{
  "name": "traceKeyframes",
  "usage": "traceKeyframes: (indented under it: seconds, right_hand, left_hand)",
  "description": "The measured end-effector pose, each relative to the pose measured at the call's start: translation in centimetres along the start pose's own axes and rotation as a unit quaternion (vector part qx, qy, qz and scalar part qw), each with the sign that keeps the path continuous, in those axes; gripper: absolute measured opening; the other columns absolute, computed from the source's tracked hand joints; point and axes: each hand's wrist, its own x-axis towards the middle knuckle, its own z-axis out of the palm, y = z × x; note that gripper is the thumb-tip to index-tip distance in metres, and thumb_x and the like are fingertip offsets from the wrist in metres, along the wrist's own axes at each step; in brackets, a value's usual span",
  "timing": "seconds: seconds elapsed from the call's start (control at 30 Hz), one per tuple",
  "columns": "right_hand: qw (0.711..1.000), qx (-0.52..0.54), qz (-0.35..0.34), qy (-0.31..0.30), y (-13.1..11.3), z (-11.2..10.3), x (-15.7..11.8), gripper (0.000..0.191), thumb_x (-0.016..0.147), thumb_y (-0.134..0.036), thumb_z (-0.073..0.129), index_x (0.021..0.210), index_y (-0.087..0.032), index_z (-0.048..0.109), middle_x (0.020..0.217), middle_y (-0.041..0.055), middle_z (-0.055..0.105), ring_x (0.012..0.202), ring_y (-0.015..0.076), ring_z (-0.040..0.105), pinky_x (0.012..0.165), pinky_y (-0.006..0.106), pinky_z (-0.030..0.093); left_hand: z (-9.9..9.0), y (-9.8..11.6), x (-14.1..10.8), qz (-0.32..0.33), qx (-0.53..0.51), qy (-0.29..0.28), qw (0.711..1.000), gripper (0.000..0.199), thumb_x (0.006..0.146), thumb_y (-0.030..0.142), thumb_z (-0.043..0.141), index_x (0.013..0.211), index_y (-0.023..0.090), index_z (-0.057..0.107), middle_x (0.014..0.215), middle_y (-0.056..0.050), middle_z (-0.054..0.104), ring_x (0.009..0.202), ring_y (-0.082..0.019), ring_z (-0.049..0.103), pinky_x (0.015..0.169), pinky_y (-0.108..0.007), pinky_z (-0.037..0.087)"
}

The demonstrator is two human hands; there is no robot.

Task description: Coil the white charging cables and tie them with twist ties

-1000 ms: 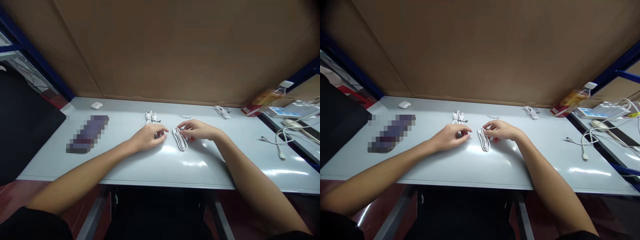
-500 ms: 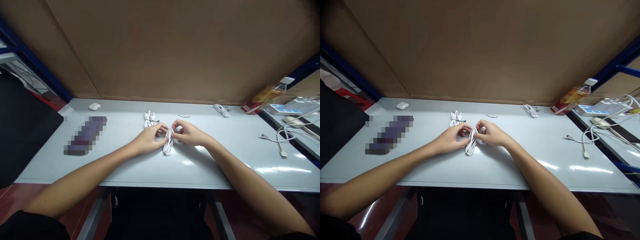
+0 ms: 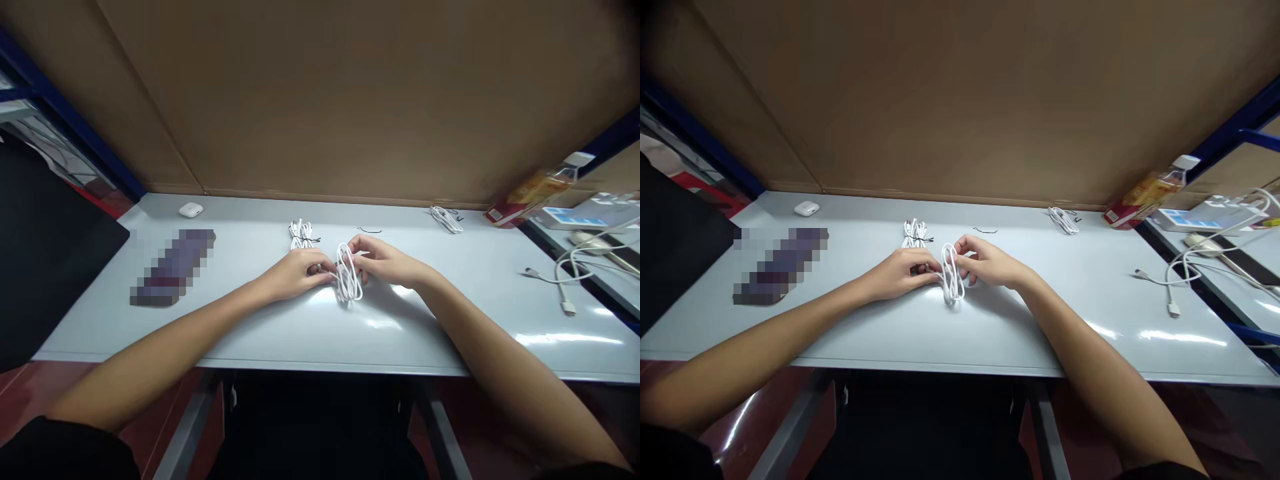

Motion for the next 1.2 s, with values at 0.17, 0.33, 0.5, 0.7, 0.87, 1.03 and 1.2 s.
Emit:
traceKeyframes:
  seconds: [0.17, 0.33, 0.5, 0.7, 0.87, 1.03, 1.2]
  right_hand:
    - [1.0, 0.015, -0.014, -0.018, -0.3, -0.3, 0.1, 0.033, 0.103, -0.051, 0.05, 0.09, -0.024, 0.063, 0.09, 0.0021, 0.064, 0.079, 0.0173, 0.06, 0.075, 0.033, 0.052]
    - [0.99, 0.121, 0.026, -0.06, -0.6, -0.1, 0.3, 0.021, 0.097, -0.038, 0.057, 0.111, -0.028, 0.07, 0.115, 0.0046, 0.071, 0.1, 0.023, 0.066, 0.086, 0.036, 0.054]
    - [0.969, 0.221, 0.069, -0.087, -1.0, 0.6, 0.3, 0.03, 0.086, -0.025, 0.067, 0.116, -0.029, 0.071, 0.113, 0.0046, 0.073, 0.095, 0.0224, 0.068, 0.081, 0.035, 0.056]
    - [0.96, 0.26, 0.074, -0.073, -0.5, 0.3, 0.0, 0.037, 0.081, -0.019, 0.074, 0.117, -0.028, 0.069, 0.101, 0.0014, 0.074, 0.081, 0.0175, 0.067, 0.072, 0.03, 0.054]
    - [0.968, 0.24, 0.023, -0.065, -0.2, -0.1, -0.1, 0.034, 0.081, -0.02, 0.079, 0.112, -0.028, 0.067, 0.117, 0.0026, 0.071, 0.082, 0.015, 0.066, 0.07, 0.031, 0.052]
    - [0.977, 0.209, -0.018, -0.021, 0.3, -0.2, 0.2, 0.031, 0.079, -0.019, 0.082, 0.107, -0.026, 0.068, 0.119, 0.0013, 0.067, 0.079, 0.012, 0.064, 0.069, 0.03, 0.05]
    - [0.99, 0.135, -0.032, -0.012, 0.3, 0.1, 0.4, 0.033, 0.082, -0.024, 0.079, 0.113, -0.025, 0.068, 0.124, 0.0057, 0.067, 0.093, 0.0177, 0.066, 0.074, 0.031, 0.053]
  left_hand:
    - [-0.2, 0.5, 0.0, 0.007, -0.038, 0.038, 0.999, 0.018, 0.097, 0.032, 0.066, 0.1, 0.021, 0.079, 0.091, -0.004, 0.072, 0.077, -0.015, 0.059, 0.07, -0.028, 0.045]
    - [-0.1, 0.6, 0.1, -0.025, -0.081, 0.042, 0.996, 0.021, 0.097, 0.032, 0.063, 0.101, 0.019, 0.078, 0.095, -0.005, 0.071, 0.081, -0.017, 0.06, 0.071, -0.029, 0.045]
    - [0.1, 0.4, 0.2, -0.065, -0.196, 0.019, 0.978, 0.024, 0.096, 0.036, 0.065, 0.105, 0.017, 0.076, 0.103, -0.007, 0.074, 0.087, -0.018, 0.066, 0.079, -0.031, 0.05]
    - [0.0, 0.8, 0.3, -0.1, -0.344, 0.024, 0.933, 0.024, 0.088, 0.034, 0.079, 0.102, 0.015, 0.073, 0.108, -0.01, 0.077, 0.094, -0.02, 0.072, 0.087, -0.035, 0.056]
    - [-0.5, 1.0, 0.1, -0.129, -0.381, 0.032, 0.915, 0.021, 0.085, 0.028, 0.078, 0.1, 0.014, 0.074, 0.103, -0.009, 0.077, 0.097, -0.023, 0.074, 0.095, -0.042, 0.058]
    - [-0.4, 0.8, 0.2, -0.119, -0.443, 0.026, 0.888, 0.029, 0.087, 0.025, 0.074, 0.114, 0.015, 0.072, 0.111, -0.01, 0.075, 0.102, -0.025, 0.074, 0.1, -0.046, 0.058]
    - [-0.2, 0.5, 0.3, -0.148, -0.467, 0.035, 0.871, 0.052, 0.086, 0.023, 0.077, 0.136, 0.021, 0.062, 0.113, -0.008, 0.07, 0.093, -0.021, 0.076, 0.095, -0.043, 0.061]
